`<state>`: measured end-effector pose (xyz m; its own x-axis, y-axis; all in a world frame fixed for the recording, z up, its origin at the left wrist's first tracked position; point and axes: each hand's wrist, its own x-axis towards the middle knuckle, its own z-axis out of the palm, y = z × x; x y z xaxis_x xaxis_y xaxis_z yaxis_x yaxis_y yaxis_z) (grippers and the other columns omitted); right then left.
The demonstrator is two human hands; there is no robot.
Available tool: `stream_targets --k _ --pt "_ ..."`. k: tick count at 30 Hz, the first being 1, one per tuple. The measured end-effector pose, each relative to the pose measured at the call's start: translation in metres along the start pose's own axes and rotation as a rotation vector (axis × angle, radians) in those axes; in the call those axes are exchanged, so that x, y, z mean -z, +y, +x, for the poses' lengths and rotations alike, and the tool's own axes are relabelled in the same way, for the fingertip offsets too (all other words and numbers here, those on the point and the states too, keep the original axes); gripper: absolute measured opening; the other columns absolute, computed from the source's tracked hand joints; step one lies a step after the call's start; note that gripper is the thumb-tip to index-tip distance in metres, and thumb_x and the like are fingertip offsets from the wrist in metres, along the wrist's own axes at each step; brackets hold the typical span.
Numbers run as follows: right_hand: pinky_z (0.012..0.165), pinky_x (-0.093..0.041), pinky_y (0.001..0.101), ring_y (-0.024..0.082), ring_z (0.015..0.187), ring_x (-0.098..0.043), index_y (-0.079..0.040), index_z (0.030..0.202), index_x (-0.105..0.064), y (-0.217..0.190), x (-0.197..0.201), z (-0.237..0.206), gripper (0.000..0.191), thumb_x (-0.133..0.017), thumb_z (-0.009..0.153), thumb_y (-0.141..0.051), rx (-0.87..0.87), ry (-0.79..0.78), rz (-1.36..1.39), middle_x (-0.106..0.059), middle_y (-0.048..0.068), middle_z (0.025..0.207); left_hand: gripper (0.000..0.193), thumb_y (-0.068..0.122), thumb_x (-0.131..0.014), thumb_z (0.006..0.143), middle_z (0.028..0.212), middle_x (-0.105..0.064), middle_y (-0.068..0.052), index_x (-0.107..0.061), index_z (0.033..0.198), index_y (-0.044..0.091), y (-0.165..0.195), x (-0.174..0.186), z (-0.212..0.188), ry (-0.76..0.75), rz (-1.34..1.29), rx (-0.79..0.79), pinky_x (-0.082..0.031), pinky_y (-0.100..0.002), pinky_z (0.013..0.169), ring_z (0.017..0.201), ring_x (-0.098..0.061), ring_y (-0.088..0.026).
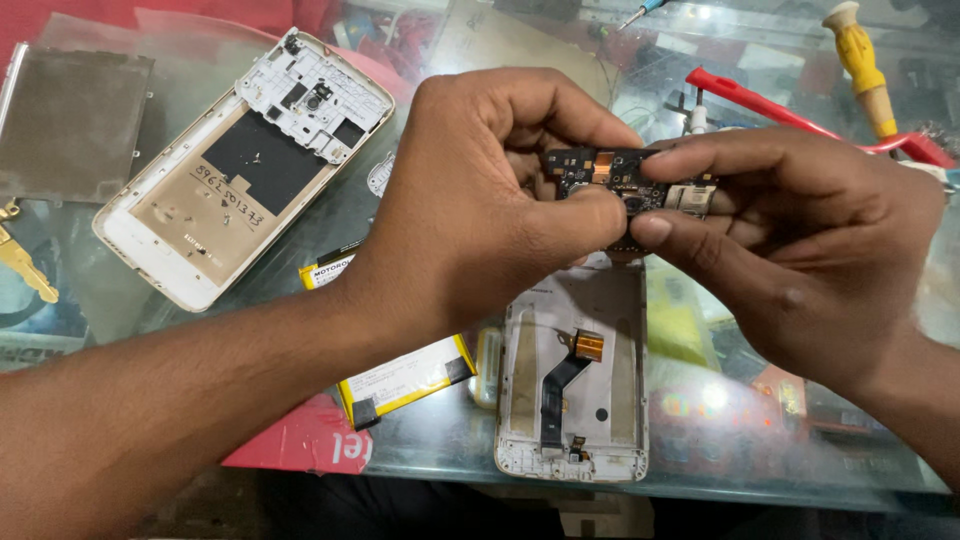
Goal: The person removes a small component from a smartphone motherboard using a precision screwdriver, then places the motherboard into the phone chassis and secures it with screws. The person handles the motherboard, screwdriver, and phone chassis throughout the process.
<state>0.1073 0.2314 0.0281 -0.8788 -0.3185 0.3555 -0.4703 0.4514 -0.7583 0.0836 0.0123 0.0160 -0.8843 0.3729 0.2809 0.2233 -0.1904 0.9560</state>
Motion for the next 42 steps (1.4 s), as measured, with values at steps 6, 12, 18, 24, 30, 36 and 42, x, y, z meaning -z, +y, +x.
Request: stream_targets --k 6,12,18,24,30,36,42 --pt "0.068 -0.060 0.0161 0.006 0.083 -0.072 0.004 0.113 -0.066 0.0018 0.0001 0.0083 0.024 -0.075 0.091 -0.002 -0.026 -0.007 0.016 -0.074 0.009 0.097 0.023 0.000 -0.074 0.088 0.090 -0.077 -0.009 -0.071 0.110 -0.008 -0.0021 0.0037 0.0059 -0.013 0.057 0.025 -0.058 -0.018 0.061 0.073 -0.071 -0.004" --pt "0.065 -0.055 0.0147 0.003 0.080 -0.068 0.003 0.114 -0.068 0.0049 0.0007 0.0067 0.024 -0.077 0.092 -0.003 -0.017 -0.011 -0.027 -0.074 0.009 0.095 0.024 -0.004 -0.073 0.090 0.094 -0.075 -0.009 -0.069 0.112 -0.010 -0.0050 0.0055 0.0055 -0.048 -0.036 0.020 -0.058 -0.020 0.064 0.077 -0.070 -0.006" --pt "0.056 -0.044 0.0109 -0.004 0.071 -0.057 0.001 0.113 -0.069 0.0038 0.0013 0.0046 0.025 -0.077 0.090 -0.003 -0.093 -0.010 0.043 -0.071 0.000 0.091 0.022 -0.004 -0.074 0.087 0.094 -0.074 -0.009 -0.069 0.108 -0.010 -0.0035 0.0050 0.0053 -0.037 -0.014 0.040 -0.060 -0.021 0.067 0.079 -0.070 -0.006" --pt "0.055 -0.037 0.0114 -0.004 0.066 -0.051 -0.001 0.111 -0.072 0.0037 -0.0008 0.0044 0.022 -0.081 0.091 -0.006 -0.044 0.055 -0.049 -0.070 -0.002 0.086 0.025 0.000 -0.074 0.090 0.095 -0.076 -0.010 -0.071 0.112 -0.010 -0.0023 0.0085 0.0050 -0.043 0.001 0.043 -0.062 -0.021 0.067 0.079 -0.073 -0.008" --pt "0.056 -0.038 0.0119 -0.004 0.066 -0.050 -0.002 0.111 -0.073 0.0025 -0.0018 0.0035 0.022 -0.082 0.092 -0.007 -0.059 0.066 -0.068 -0.067 -0.003 0.084 0.025 -0.001 -0.072 0.091 0.096 -0.078 -0.012 -0.072 0.115 -0.011 -0.0033 0.0085 0.0041 -0.057 -0.023 0.032 -0.062 -0.021 0.067 0.078 -0.073 -0.008" --pt "0.056 -0.039 0.0122 -0.004 0.066 -0.051 -0.003 0.109 -0.072 0.0023 -0.0018 0.0042 0.021 -0.081 0.091 -0.008 -0.067 0.073 -0.079 -0.067 -0.005 0.083 0.027 -0.003 -0.069 0.091 0.095 -0.078 -0.011 -0.073 0.116 -0.010 -0.0014 0.0096 0.0039 -0.071 -0.029 0.026 -0.062 -0.021 0.067 0.078 -0.073 -0.007" --pt "0.054 -0.034 0.0132 -0.004 0.062 -0.047 -0.003 0.111 -0.073 0.0063 -0.0009 0.0013 0.022 -0.083 0.092 -0.009 -0.028 0.075 -0.118 -0.064 -0.004 0.078 0.025 0.000 -0.072 0.090 0.094 -0.077 -0.010 -0.072 0.113 -0.011 -0.0013 0.0069 0.0047 -0.047 -0.009 0.050 -0.061 -0.020 0.066 0.077 -0.072 -0.006"
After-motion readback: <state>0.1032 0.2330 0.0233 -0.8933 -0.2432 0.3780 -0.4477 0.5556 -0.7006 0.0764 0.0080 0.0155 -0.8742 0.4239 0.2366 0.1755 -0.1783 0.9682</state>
